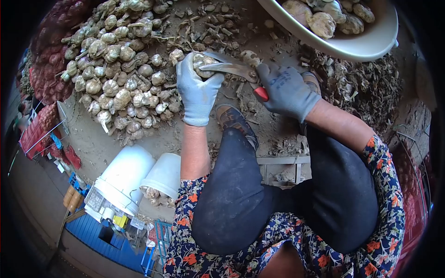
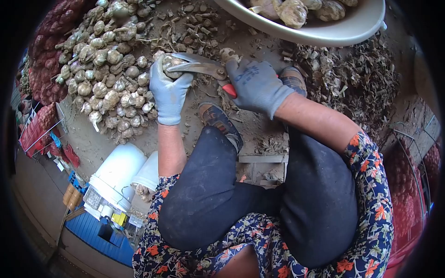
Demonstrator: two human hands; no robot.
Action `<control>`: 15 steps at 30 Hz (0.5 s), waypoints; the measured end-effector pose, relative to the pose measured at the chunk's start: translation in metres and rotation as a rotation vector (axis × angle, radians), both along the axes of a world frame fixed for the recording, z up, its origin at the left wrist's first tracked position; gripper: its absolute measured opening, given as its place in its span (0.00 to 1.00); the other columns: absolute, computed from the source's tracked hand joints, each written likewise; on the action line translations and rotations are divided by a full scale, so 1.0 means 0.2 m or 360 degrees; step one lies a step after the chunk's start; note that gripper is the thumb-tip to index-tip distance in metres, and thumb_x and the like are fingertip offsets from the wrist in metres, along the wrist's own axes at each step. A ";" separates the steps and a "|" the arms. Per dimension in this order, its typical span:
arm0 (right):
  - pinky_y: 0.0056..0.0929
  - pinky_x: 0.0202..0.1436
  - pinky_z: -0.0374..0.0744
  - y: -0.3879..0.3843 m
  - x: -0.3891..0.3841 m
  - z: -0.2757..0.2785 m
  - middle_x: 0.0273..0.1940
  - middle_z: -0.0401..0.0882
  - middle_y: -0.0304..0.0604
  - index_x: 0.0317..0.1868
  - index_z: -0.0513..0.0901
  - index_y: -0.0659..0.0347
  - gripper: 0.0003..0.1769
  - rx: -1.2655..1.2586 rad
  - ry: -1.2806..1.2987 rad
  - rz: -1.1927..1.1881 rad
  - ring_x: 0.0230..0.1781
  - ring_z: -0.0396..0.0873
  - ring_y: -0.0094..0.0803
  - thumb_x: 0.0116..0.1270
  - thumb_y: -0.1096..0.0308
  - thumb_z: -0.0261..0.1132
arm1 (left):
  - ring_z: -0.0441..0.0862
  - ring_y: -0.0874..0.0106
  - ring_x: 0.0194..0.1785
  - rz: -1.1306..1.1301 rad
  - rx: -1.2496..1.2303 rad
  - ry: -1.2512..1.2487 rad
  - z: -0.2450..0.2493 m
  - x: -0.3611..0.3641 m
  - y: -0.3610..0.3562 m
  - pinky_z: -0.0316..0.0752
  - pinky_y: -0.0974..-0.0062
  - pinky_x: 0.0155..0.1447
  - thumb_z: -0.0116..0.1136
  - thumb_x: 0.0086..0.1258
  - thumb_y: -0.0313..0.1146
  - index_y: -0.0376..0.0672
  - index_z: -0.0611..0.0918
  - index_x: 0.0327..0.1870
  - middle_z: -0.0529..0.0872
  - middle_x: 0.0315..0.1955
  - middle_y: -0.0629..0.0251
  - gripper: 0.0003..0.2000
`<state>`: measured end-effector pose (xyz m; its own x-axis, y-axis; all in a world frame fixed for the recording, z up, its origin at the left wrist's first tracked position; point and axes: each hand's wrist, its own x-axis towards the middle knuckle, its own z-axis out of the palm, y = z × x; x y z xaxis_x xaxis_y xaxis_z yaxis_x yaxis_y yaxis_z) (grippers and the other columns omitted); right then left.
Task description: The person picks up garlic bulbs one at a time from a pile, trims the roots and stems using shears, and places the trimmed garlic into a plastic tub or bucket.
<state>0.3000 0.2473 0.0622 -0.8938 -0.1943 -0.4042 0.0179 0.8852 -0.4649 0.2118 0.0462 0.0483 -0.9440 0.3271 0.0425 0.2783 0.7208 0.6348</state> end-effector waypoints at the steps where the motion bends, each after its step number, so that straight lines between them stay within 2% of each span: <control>1: 0.50 0.43 0.77 0.00 -0.02 0.02 0.34 0.80 0.59 0.47 0.70 0.65 0.21 -0.0062 -0.0217 -0.0010 0.38 0.82 0.54 0.67 0.54 0.56 | 0.79 0.71 0.43 0.0033 0.0138 -0.0123 -0.01 0.01 0.00 0.77 0.74 0.50 0.76 0.48 0.31 0.33 0.75 0.53 0.79 0.43 0.59 0.30; 2: 0.50 0.43 0.77 0.01 -0.03 0.00 0.34 0.80 0.59 0.47 0.70 0.65 0.21 -0.0063 -0.0217 -0.0010 0.38 0.82 0.54 0.67 0.54 0.56 | 0.80 0.67 0.44 0.0066 0.0273 -0.0242 -0.02 0.02 0.00 0.77 0.71 0.50 0.77 0.47 0.32 0.34 0.74 0.54 0.78 0.43 0.57 0.32; 3: 0.50 0.45 0.77 0.03 -0.04 -0.02 0.35 0.80 0.60 0.45 0.71 0.65 0.20 -0.0278 -0.0332 -0.0180 0.39 0.81 0.55 0.67 0.54 0.56 | 0.81 0.68 0.46 0.0217 0.0828 -0.0704 0.00 0.06 0.02 0.79 0.72 0.51 0.73 0.53 0.29 0.36 0.72 0.56 0.79 0.45 0.60 0.29; 4: 0.49 0.46 0.77 0.03 -0.05 -0.03 0.35 0.80 0.61 0.44 0.72 0.66 0.19 -0.0496 -0.0447 -0.0344 0.40 0.80 0.56 0.68 0.54 0.55 | 0.81 0.68 0.46 0.0226 0.0827 -0.0695 0.00 0.06 0.03 0.79 0.72 0.51 0.73 0.53 0.29 0.36 0.72 0.56 0.79 0.45 0.60 0.29; 6: 0.49 0.49 0.75 0.07 -0.01 -0.04 0.36 0.80 0.62 0.42 0.74 0.66 0.20 -0.0528 -0.0445 -0.0413 0.41 0.79 0.59 0.68 0.53 0.56 | 0.82 0.69 0.47 0.0260 0.1880 -0.1140 0.00 0.06 0.02 0.80 0.71 0.52 0.67 0.58 0.24 0.40 0.70 0.57 0.79 0.46 0.61 0.25; 7: 0.49 0.49 0.75 0.09 0.01 -0.03 0.37 0.80 0.63 0.44 0.73 0.66 0.22 -0.0606 -0.0507 -0.0407 0.43 0.79 0.59 0.67 0.51 0.57 | 0.81 0.67 0.49 0.0357 0.2024 -0.1250 0.00 0.06 0.01 0.80 0.70 0.54 0.64 0.58 0.19 0.41 0.68 0.57 0.79 0.46 0.61 0.26; 10: 0.48 0.52 0.74 0.07 0.05 0.03 0.42 0.78 0.66 0.47 0.72 0.66 0.28 -0.0709 -0.0676 -0.0462 0.47 0.77 0.60 0.65 0.46 0.59 | 0.81 0.68 0.50 0.0508 0.2165 -0.1355 0.00 0.06 0.01 0.79 0.70 0.55 0.63 0.57 0.18 0.42 0.69 0.56 0.79 0.46 0.62 0.26; 15: 0.48 0.55 0.72 -0.04 0.00 0.02 0.46 0.77 0.68 0.51 0.69 0.68 0.32 -0.0823 -0.0702 -0.0397 0.51 0.76 0.59 0.65 0.43 0.59 | 0.76 0.78 0.39 0.0470 0.1951 -0.1148 -0.03 0.10 0.08 0.77 0.79 0.47 0.63 0.57 0.17 0.42 0.70 0.55 0.78 0.40 0.69 0.25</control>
<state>0.3000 0.2390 0.0654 -0.7112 -0.2697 -0.6492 0.4734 0.4990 -0.7259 0.2310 0.0632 0.0420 -0.9058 0.2284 -0.3568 -0.4211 -0.3935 0.8172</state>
